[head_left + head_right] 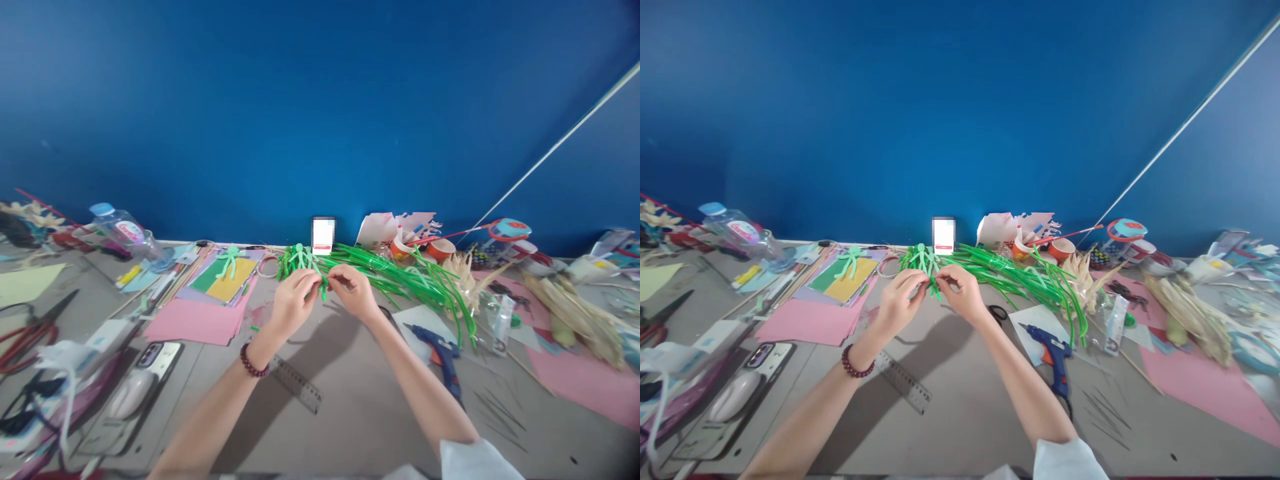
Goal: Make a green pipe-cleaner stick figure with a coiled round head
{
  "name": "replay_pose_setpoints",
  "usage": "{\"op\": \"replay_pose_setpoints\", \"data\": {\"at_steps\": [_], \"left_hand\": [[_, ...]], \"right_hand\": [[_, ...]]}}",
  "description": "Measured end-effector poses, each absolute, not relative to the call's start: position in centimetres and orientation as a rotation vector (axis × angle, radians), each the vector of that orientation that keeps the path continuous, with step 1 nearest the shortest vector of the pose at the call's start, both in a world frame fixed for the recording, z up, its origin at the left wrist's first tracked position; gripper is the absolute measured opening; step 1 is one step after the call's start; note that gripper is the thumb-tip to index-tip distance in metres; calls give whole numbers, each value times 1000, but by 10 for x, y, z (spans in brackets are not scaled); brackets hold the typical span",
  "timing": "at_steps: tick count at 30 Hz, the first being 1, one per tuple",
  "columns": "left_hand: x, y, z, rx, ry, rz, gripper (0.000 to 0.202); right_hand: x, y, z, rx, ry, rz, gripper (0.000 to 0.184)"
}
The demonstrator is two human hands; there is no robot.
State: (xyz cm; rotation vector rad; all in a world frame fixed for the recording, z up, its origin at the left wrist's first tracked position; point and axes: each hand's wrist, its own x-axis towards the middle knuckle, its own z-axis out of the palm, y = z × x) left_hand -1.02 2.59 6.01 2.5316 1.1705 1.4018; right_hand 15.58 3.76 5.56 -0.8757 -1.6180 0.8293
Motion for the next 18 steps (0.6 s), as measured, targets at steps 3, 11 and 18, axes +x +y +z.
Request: {"op": "replay_pose_setpoints", "data": {"at_steps": [3,11,18], "left_hand": [[-9,26,61,2507,1156,1413,15],[-4,22,62,2232,1140,1497,8],[-5,26,58,2230,1140,1512,6]], "right_hand": [[156,39,53,-877,-1602,845,9],[157,40,54,-838,-1610,833,7],[160,39,58,-827,-1688,757,9]]}}
